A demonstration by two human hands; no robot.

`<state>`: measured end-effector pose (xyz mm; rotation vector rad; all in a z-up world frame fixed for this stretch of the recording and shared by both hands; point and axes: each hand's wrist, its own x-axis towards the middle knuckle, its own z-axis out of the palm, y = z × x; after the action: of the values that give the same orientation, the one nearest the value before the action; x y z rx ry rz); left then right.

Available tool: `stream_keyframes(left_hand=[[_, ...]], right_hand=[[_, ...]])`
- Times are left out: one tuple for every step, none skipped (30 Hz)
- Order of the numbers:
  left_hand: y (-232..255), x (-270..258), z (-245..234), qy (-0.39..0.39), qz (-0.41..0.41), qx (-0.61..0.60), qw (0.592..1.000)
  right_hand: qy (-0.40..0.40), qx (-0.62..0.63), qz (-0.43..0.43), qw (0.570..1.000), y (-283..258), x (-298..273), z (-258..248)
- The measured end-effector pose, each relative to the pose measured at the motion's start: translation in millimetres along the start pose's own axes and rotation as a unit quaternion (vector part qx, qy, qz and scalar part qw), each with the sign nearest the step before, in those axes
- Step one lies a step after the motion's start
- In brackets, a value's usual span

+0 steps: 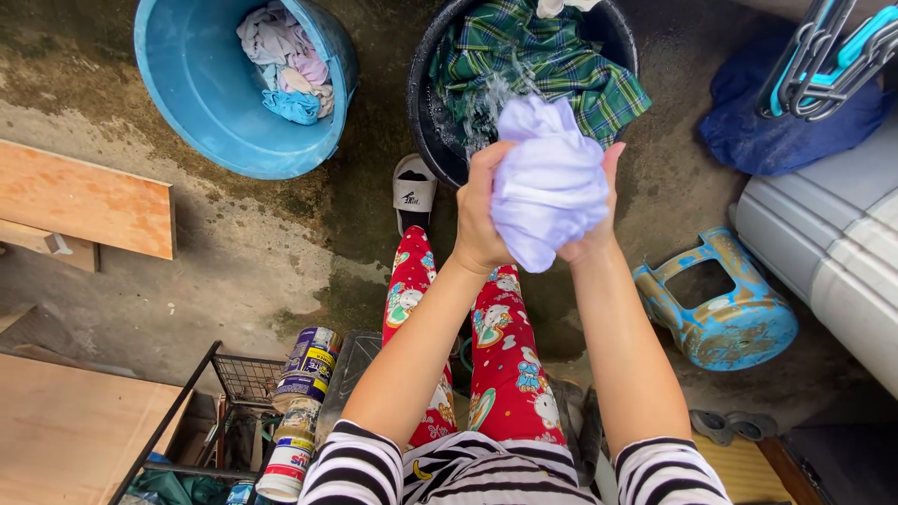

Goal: Hand-washing laundry in a bucket and hanging clothes on a clothesline using hangers.

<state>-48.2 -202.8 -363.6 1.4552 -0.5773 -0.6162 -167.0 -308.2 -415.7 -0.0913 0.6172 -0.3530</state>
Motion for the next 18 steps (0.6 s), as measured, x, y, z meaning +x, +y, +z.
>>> stream_keyframes(left_hand=[[5.6, -0.2, -0.6, -0.025, 0.068, 0.038, 0.997], [3.1, -4.4, 0.1, -0.027, 0.066, 0.038, 0.997], [0.3, -6.7, 1.1, -0.054, 0.074, 0.048, 0.995], [-2.3, -8.6, 2.2, -0.082, 0.082, 0.058, 0.992], [-9.7, -10.4, 4.6, -0.083, 0.083, 0.058, 0.991], [-17.4, -12.1, 6.6, -0.065, 0.082, 0.063, 0.993], [-24.0, -18.1, 6.6, -0.048, 0.075, 0.069, 0.994], [-37.0, -22.0, 6.8, -0.049, 0.072, 0.071, 0.994], [-50.3, -24.5, 8.5, -0.01, -0.027, 0.018, 0.999], [-63.2, -26.9, 10.1, 0.029, -0.125, -0.035, 0.991], [-89.3, -29.4, 9.3, 0.028, -0.124, -0.035, 0.991], [-115.4, -31.5, 8.2, 0.035, -0.085, 0.0, 0.996], [-140.6, -37.6, 6.7, 0.043, -0.051, 0.037, 0.997], [-168.0, -40.3, 5.2, 0.044, -0.053, 0.037, 0.997], [-195.6, -41.9, 4.0, 0.02, -0.021, 0.157, 0.987], [-223.0, -43.5, 2.9, -0.004, 0.011, 0.274, 0.962], [-233.4, -34.7, 7.2, -0.002, 0.013, 0.273, 0.962], [-243.8, -25.7, 11.4, 0.019, -0.14, 0.038, 0.989]], right_hand=[[-0.023, 0.009, -0.006, 1.0, 2.4, 1.8, -0.1], [-0.02, 0.01, -0.007, 1.0, 4.9, 9.2, -12.6], [-0.036, 0.016, -0.014, 0.999, 6.2, 18.3, -24.7], [-0.053, 0.021, -0.022, 0.998, 7.3, 27.5, -36.5], [-0.054, 0.022, -0.023, 0.998, 4.6, 31.6, -39.9], [-0.05, -0.024, -0.049, 0.997, 2.2, 35.9, -43.3], [-0.041, -0.067, -0.073, 0.994, 4.1, 36.5, -47.6], [-0.039, -0.064, -0.072, 0.995, 3.1, 33.4, -49.3], [-0.006, -0.189, -0.139, 0.972, -0.2, 31.1, -50.7], [0.027, -0.31, -0.203, 0.929, -3.6, 28.6, -51.7], [0.026, -0.31, -0.204, 0.928, -7.3, 28.1, -41.4], [0.043, -0.38, -0.242, 0.892, -10.9, 27.8, -30.9], [0.063, -0.446, -0.274, 0.85, -12.6, 24.8, -21.4], [0.064, -0.446, -0.272, 0.85, -10.9, 21.0, -15.6], [0.08, -0.499, -0.299, 0.809, -9.5, 17.3, -9.4], [0.097, -0.55, -0.325, 0.763, -8.3, 13.5, -3.0], [0.095, -0.551, -0.326, 0.762, -12.1, 15.2, 0.7], [0.092, -0.585, -0.343, 0.729, -15.7, 16.9, 4.5]])
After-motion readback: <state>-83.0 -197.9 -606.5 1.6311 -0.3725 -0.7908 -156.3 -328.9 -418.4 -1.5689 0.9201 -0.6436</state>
